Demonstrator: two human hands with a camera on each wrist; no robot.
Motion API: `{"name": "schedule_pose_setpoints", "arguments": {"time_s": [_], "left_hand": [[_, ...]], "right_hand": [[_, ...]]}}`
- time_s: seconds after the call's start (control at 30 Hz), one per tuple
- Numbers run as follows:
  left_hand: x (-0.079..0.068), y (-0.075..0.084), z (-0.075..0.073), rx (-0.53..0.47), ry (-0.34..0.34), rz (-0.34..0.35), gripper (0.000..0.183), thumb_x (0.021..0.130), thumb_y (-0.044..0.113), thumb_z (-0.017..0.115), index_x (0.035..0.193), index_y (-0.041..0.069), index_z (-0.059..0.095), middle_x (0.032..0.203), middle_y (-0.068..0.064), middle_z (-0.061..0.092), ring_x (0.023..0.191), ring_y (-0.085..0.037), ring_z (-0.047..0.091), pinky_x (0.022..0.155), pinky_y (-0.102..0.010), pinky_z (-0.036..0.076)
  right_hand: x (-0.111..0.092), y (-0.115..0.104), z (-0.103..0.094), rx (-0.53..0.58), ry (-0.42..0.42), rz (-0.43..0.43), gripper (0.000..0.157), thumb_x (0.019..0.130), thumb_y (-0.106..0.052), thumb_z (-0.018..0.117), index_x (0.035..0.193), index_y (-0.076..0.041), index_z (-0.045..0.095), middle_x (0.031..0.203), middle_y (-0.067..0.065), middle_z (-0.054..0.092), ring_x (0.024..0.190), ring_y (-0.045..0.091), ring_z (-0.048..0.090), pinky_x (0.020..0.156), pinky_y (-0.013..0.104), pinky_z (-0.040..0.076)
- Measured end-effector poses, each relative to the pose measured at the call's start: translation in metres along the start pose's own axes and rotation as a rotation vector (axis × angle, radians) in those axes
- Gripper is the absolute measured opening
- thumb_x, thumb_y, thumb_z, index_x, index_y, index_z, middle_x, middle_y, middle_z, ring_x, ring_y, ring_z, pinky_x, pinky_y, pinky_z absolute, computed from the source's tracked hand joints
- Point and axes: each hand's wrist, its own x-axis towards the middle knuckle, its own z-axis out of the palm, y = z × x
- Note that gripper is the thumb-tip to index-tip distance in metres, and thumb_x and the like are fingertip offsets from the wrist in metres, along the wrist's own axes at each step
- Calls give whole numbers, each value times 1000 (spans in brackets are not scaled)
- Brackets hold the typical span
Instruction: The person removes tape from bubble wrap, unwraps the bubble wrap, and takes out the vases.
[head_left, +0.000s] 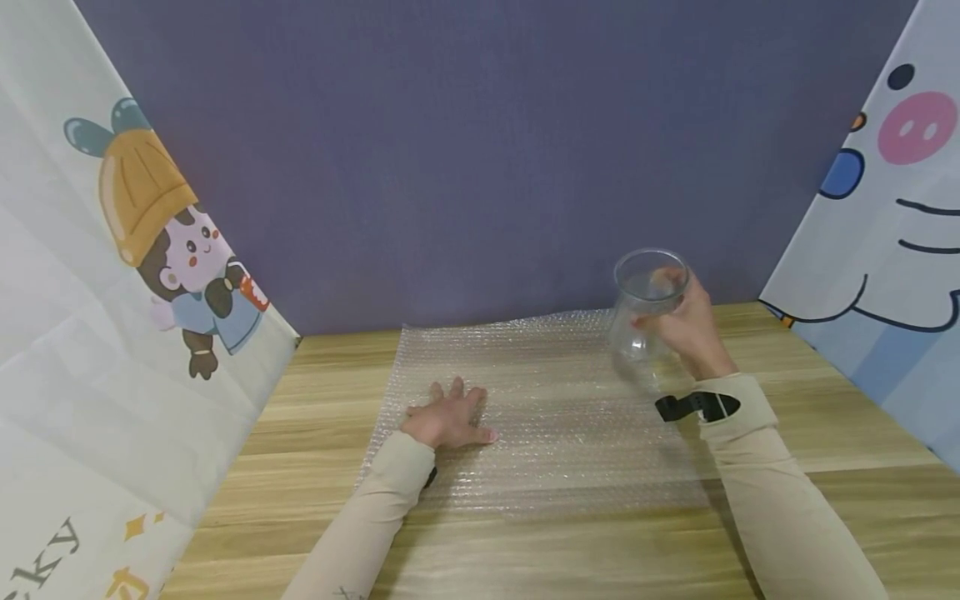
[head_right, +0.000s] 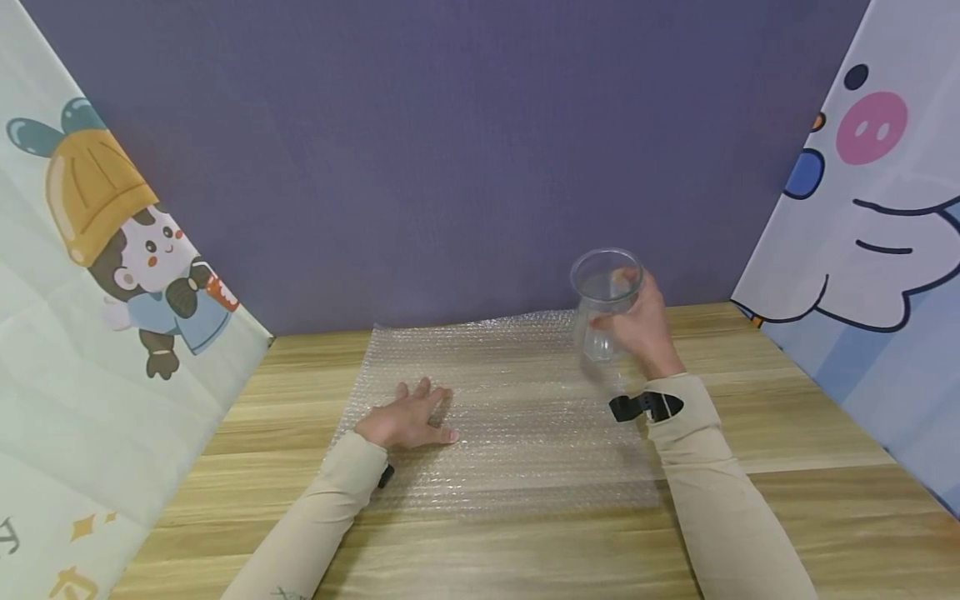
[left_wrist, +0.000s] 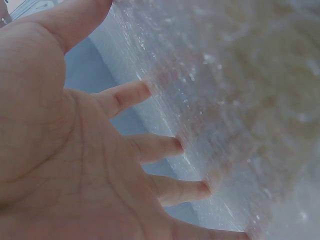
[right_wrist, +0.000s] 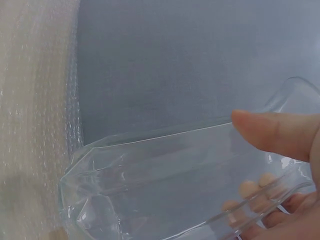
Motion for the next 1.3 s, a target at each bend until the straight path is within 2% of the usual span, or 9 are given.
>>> {"name": "schedule_pose_setpoints", "arguments": {"time_s": [0.13, 0.23, 0.4, 0.7, 0.93, 1.07, 1.3], "left_hand": [[0, 0, 0, 0, 0, -1, 88, 88, 66, 67, 160, 31, 32, 173, -15, 10, 156, -53, 6, 104, -91, 16], [1, 0, 1, 5, 3, 1, 89, 87, 66, 67, 160, 31, 31, 173, -16, 10, 155, -53, 6, 104, -91, 16], [1, -1, 1, 13, 5, 6, 89, 88, 67, 67, 161, 30, 31, 173, -16, 10, 155, -55, 7, 103, -91, 17], [1, -1, 0, 16, 2, 12, 89, 88, 67, 66, 161, 30, 31, 172, -17, 10, 155, -55, 7, 103, -91, 18], [0, -1, 0, 15, 2, 13, 88, 88, 67, 66, 161, 30, 31, 172, -17, 10, 155, -54, 7, 103, -91, 17], [0, -1, 0, 17, 2, 13, 88, 88, 67, 66, 161, 30, 31, 173, -16, 10, 155, -54, 7, 103, -91, 17], [1, -2, 1, 12, 4, 8, 88, 88, 67, 66, 161, 31, 31, 173, -16, 10, 155, -54, 7, 103, -91, 16]], "right_hand": [[2, 2, -3, -9, 13, 2, 87, 72, 10, 82, 147, -9, 41, 139, 8, 51, 128, 24, 47, 110, 44, 40], [2, 3, -6, -11, 13, -5, 89, 73, 10, 81, 150, -11, 42, 144, 11, 50, 130, 26, 47, 111, 46, 40], [3, 5, -10, -20, 17, 1, 93, 72, 10, 81, 152, -17, 42, 151, 15, 47, 137, 33, 46, 117, 57, 36], [5, 9, -13, -29, 32, 32, 90, 71, 14, 78, 151, -10, 42, 152, 20, 47, 139, 38, 45, 118, 59, 37], [6, 12, -15, -50, 74, 35, 88, 71, 17, 76, 149, -4, 39, 151, 21, 46, 141, 39, 43, 117, 54, 40], [7, 15, -17, -53, 107, 51, 86, 69, 19, 75, 145, -4, 42, 145, 16, 50, 138, 37, 46, 111, 45, 46], [11, 21, -20, -17, 153, 71, 79, 66, 23, 73, 135, -6, 49, 128, -1, 55, 133, 33, 48, 107, 39, 50]]}}
